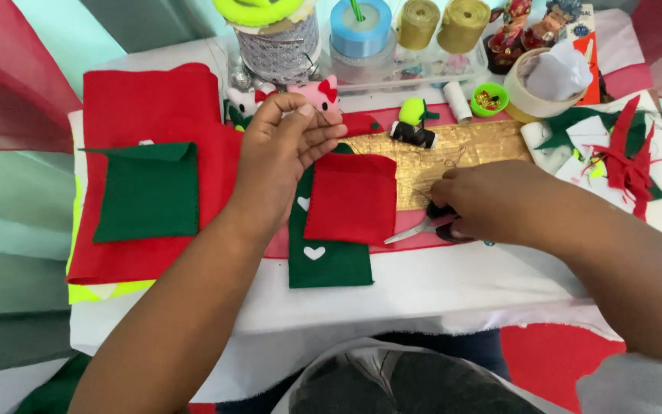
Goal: Cutting and arranging felt fabric pieces to create decorative elements for a craft project.
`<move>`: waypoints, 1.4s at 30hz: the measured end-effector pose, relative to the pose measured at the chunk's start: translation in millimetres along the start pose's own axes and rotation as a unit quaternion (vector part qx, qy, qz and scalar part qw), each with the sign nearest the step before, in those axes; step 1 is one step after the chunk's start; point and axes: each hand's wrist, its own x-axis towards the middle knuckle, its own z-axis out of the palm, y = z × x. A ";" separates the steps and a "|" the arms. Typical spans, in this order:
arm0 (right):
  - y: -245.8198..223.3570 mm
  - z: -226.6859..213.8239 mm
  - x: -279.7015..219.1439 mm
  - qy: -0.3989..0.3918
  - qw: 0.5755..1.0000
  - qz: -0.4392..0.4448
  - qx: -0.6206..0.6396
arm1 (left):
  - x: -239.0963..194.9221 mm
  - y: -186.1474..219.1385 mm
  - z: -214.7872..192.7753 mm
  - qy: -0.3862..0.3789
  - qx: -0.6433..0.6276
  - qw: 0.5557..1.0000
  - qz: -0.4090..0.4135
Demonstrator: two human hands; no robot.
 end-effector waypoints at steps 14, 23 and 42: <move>57.3 -11.3 -4.9 -0.016 0.952 -0.179 0.248 | -2.6 -1.6 -4.2 -0.048 0.068 0.997 0.004; 55.6 6.5 13.0 0.195 0.749 -0.335 0.538 | -3.8 -11.2 3.2 -0.091 0.097 0.991 -0.030; 30.1 7.0 13.9 0.152 0.562 -0.331 0.743 | 3.6 -10.6 -4.2 -0.083 0.102 0.991 -0.008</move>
